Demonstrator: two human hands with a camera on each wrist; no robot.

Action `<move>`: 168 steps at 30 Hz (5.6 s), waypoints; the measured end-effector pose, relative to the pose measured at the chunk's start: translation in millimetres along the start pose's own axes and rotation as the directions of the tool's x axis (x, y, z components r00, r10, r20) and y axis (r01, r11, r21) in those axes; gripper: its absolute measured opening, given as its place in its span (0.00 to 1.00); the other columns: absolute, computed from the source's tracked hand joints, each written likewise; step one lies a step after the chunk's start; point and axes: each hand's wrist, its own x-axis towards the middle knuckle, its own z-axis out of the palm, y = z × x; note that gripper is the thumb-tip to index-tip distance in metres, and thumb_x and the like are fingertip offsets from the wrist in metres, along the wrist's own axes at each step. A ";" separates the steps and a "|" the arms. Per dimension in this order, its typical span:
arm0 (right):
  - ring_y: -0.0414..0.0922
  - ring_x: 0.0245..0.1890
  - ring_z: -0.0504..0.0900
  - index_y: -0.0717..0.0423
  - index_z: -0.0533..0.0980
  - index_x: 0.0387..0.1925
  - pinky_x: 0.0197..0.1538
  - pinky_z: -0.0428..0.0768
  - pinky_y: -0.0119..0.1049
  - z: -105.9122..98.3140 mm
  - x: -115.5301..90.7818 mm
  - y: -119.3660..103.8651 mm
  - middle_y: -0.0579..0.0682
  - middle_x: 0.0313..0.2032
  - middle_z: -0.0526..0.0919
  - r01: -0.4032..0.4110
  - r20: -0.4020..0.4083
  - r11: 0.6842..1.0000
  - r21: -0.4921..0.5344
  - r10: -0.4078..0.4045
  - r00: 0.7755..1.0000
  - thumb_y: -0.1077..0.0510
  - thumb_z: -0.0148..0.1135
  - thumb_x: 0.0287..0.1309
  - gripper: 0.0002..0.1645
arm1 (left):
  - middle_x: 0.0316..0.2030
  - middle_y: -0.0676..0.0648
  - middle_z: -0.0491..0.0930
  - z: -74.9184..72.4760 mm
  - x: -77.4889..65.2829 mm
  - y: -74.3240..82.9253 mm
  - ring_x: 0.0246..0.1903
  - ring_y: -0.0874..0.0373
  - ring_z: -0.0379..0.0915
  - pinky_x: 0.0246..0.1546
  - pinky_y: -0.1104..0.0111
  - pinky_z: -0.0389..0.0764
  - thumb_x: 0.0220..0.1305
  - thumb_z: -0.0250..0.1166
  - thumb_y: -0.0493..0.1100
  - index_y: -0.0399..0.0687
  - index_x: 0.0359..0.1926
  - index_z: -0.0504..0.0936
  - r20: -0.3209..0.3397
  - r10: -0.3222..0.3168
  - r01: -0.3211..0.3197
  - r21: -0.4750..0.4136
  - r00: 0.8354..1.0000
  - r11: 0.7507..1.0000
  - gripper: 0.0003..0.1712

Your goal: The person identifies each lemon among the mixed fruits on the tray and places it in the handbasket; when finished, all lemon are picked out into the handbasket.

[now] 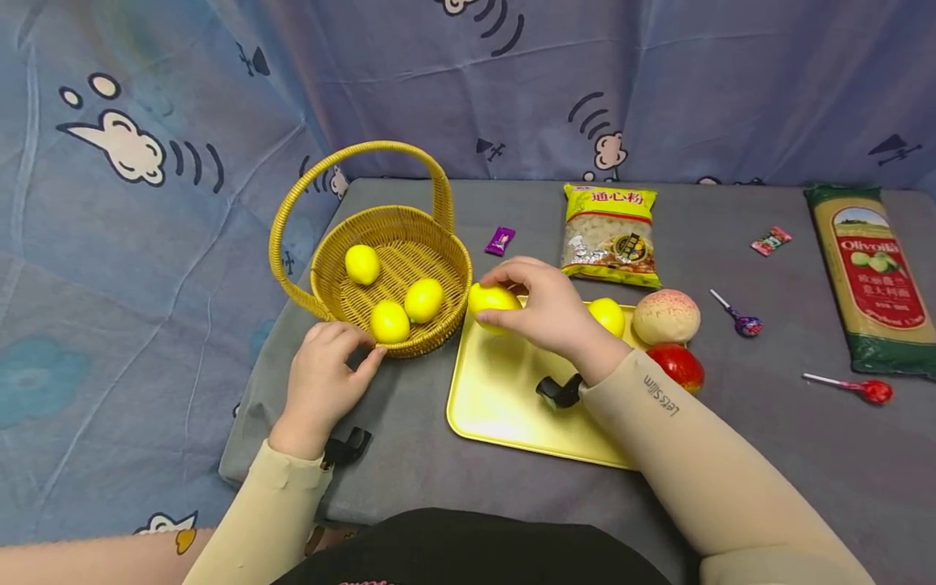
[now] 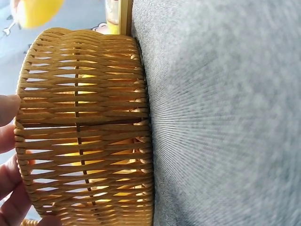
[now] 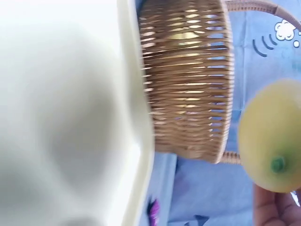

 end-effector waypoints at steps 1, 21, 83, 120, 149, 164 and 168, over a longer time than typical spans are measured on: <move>0.43 0.50 0.80 0.56 0.84 0.47 0.57 0.80 0.42 -0.6 4.1 -3.4 0.47 0.50 0.84 0.002 -0.017 0.999 0.033 -0.001 1.000 0.56 0.81 0.50 0.22 | 0.35 0.51 0.82 -0.1 0.0 -0.3 0.42 0.49 0.75 0.46 0.58 0.78 0.63 0.73 0.49 0.52 0.34 0.85 0.001 -0.001 0.001 0.001 1.000 1.000 0.08; 0.48 0.53 0.78 0.54 0.82 0.48 0.62 0.75 0.44 56.5 84.8 -1.1 0.49 0.50 0.81 0.137 0.118 0.961 -0.239 -0.112 0.987 0.51 0.78 0.54 0.22 | 0.36 0.53 0.83 0.1 -0.1 -2.1 0.43 0.51 0.76 0.48 0.60 0.78 0.63 0.73 0.50 0.53 0.34 0.85 -0.009 0.022 -0.022 -0.002 1.000 1.000 0.08; 0.59 0.59 0.74 0.56 0.80 0.57 0.64 0.71 0.58 -23.8 -25.1 41.2 0.58 0.57 0.77 -0.029 0.161 0.880 -0.475 0.119 0.980 0.58 0.78 0.50 0.30 | 0.36 0.49 0.82 3.2 -0.5 -0.2 0.43 0.47 0.75 0.49 0.56 0.78 0.63 0.73 0.50 0.49 0.35 0.85 -0.020 0.022 -0.023 -0.017 1.000 1.000 0.10; 0.47 0.65 0.73 0.51 0.82 0.54 0.67 0.74 0.47 20.9 40.9 -17.7 0.46 0.59 0.79 0.100 0.136 0.995 -0.030 -0.095 0.986 0.56 0.81 0.49 0.28 | 0.36 0.50 0.82 1.3 2.8 1.6 0.42 0.49 0.75 0.46 0.58 0.78 0.64 0.72 0.50 0.52 0.35 0.85 -0.004 0.009 -0.009 -0.001 1.000 1.000 0.09; 0.50 0.48 0.81 0.52 0.83 0.53 0.53 0.80 0.47 40.2 46.2 -18.5 0.50 0.49 0.85 0.148 0.260 0.984 -0.101 -0.118 0.958 0.56 0.75 0.58 0.21 | 0.35 0.51 0.82 3.0 1.7 -0.4 0.41 0.49 0.75 0.45 0.58 0.79 0.63 0.73 0.50 0.52 0.34 0.85 -0.027 0.012 -0.012 -0.005 1.000 1.000 0.09; 0.46 0.50 0.81 0.52 0.83 0.52 0.59 0.79 0.47 14.3 13.2 -18.7 0.44 0.49 0.84 0.129 0.136 0.990 -0.058 -0.120 0.983 0.56 0.77 0.56 0.22 | 0.36 0.50 0.82 3.3 -0.7 -1.3 0.41 0.48 0.74 0.46 0.57 0.78 0.62 0.74 0.50 0.51 0.34 0.85 -0.038 0.014 -0.015 -0.020 0.999 1.000 0.10; 0.45 0.51 0.80 0.52 0.83 0.53 0.59 0.79 0.47 11.1 -2.0 -12.2 0.45 0.51 0.84 0.109 0.128 0.992 -0.057 -0.101 0.987 0.55 0.75 0.57 0.22 | 0.36 0.49 0.83 3.8 -1.7 -2.4 0.41 0.48 0.75 0.46 0.57 0.78 0.62 0.74 0.50 0.50 0.35 0.86 -0.044 0.015 -0.015 -0.019 0.999 1.000 0.10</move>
